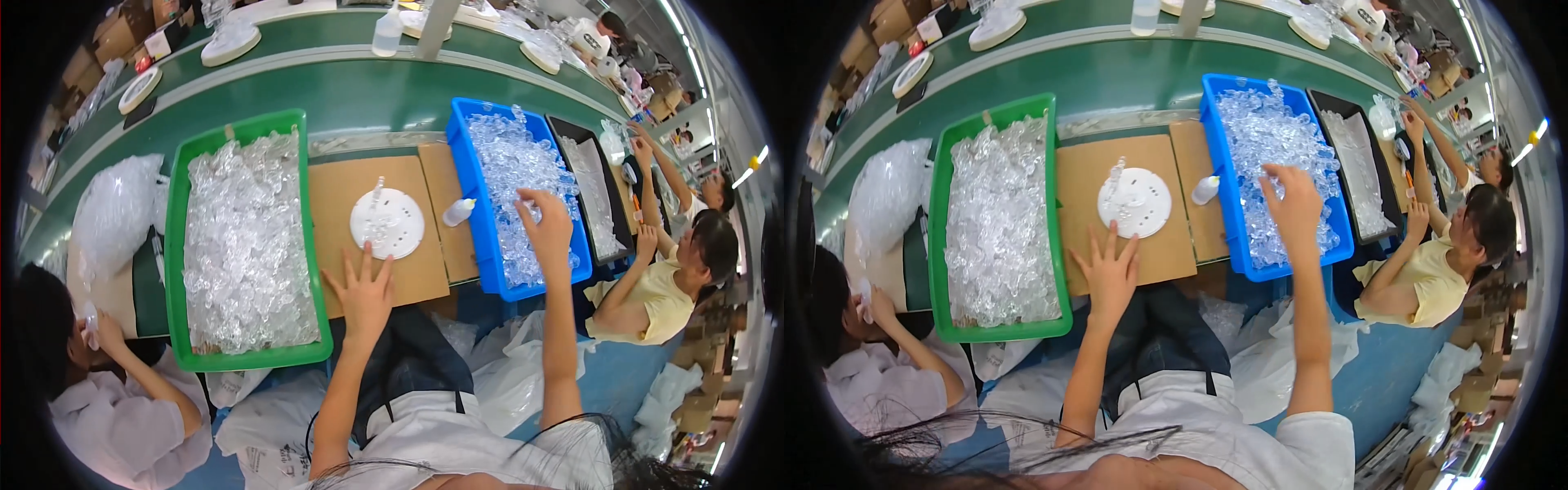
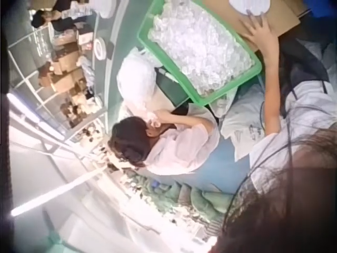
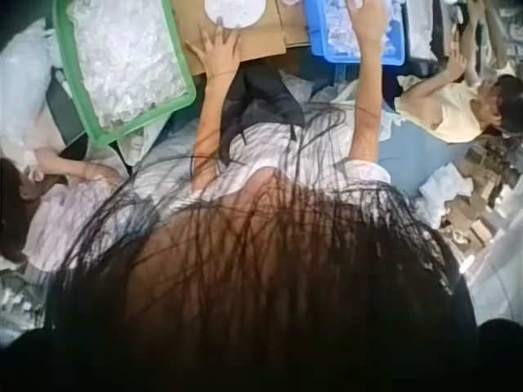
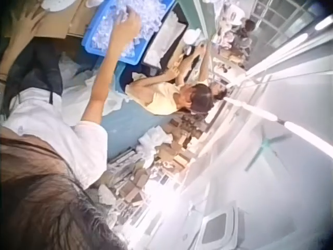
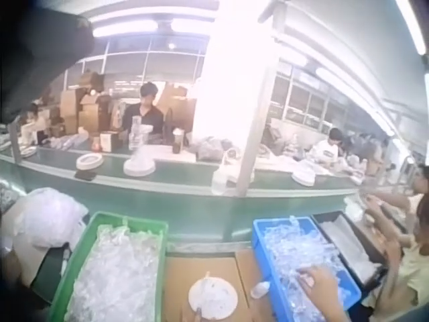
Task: Gluing decorative plastic crystals onto a white circular base plate on an assembly line.
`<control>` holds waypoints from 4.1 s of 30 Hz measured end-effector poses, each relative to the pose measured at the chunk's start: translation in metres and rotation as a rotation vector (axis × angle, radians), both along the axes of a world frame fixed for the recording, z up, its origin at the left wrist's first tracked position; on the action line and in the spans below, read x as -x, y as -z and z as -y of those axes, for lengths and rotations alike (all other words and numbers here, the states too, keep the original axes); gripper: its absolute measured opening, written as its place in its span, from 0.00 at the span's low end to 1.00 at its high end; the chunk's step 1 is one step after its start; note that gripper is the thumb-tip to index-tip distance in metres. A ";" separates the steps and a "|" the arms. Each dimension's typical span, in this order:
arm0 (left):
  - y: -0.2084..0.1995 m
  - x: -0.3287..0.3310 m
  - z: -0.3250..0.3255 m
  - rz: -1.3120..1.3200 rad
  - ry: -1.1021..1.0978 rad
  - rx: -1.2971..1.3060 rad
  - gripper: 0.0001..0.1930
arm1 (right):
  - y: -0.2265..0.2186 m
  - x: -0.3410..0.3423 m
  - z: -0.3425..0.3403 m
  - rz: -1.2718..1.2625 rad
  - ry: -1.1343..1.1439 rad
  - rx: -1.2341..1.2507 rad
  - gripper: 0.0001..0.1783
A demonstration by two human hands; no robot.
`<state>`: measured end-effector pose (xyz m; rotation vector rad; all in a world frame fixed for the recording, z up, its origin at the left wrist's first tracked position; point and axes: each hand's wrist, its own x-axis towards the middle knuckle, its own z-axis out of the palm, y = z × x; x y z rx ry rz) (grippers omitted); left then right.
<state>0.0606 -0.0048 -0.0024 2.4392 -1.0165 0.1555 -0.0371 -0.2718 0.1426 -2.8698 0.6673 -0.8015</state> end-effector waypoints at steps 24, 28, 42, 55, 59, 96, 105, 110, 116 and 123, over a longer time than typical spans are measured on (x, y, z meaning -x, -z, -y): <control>-0.035 0.014 0.011 -0.083 0.036 0.327 0.18 | 0.069 -0.043 -0.104 0.421 -0.124 -1.132 0.11; -0.006 0.000 0.007 -0.056 0.017 0.296 0.20 | 0.105 -0.086 -0.112 0.291 0.001 -1.025 0.13; -0.002 -0.008 0.018 0.066 -0.043 0.064 0.30 | 0.116 -0.108 -0.110 0.167 -0.096 -0.801 0.16; -0.004 -0.004 0.018 0.024 -0.060 0.141 0.28 | 0.135 -0.033 -0.104 0.362 0.177 -0.493 0.34; -0.003 -0.004 0.019 0.021 -0.055 0.132 0.28 | 0.131 -0.062 -0.085 0.315 0.280 -0.588 0.33; -0.005 -0.013 0.014 -0.059 -0.015 0.176 0.29 | 0.107 -0.018 -0.143 0.069 -0.071 -0.603 0.15; -0.008 -0.016 0.012 -0.072 0.000 0.175 0.28 | 0.107 -0.015 -0.144 0.031 -0.097 -0.635 0.15; -0.009 -0.015 0.012 -0.071 -0.013 0.178 0.27 | 0.106 -0.015 -0.144 0.037 -0.109 -0.647 0.14; -0.009 -0.016 0.011 -0.090 -0.003 0.174 0.29 | 0.105 -0.015 -0.143 0.036 -0.114 -0.648 0.14; -0.004 -0.013 0.007 -0.173 -0.143 0.336 0.24 | 0.099 -0.011 -0.144 0.072 -0.077 -0.699 0.15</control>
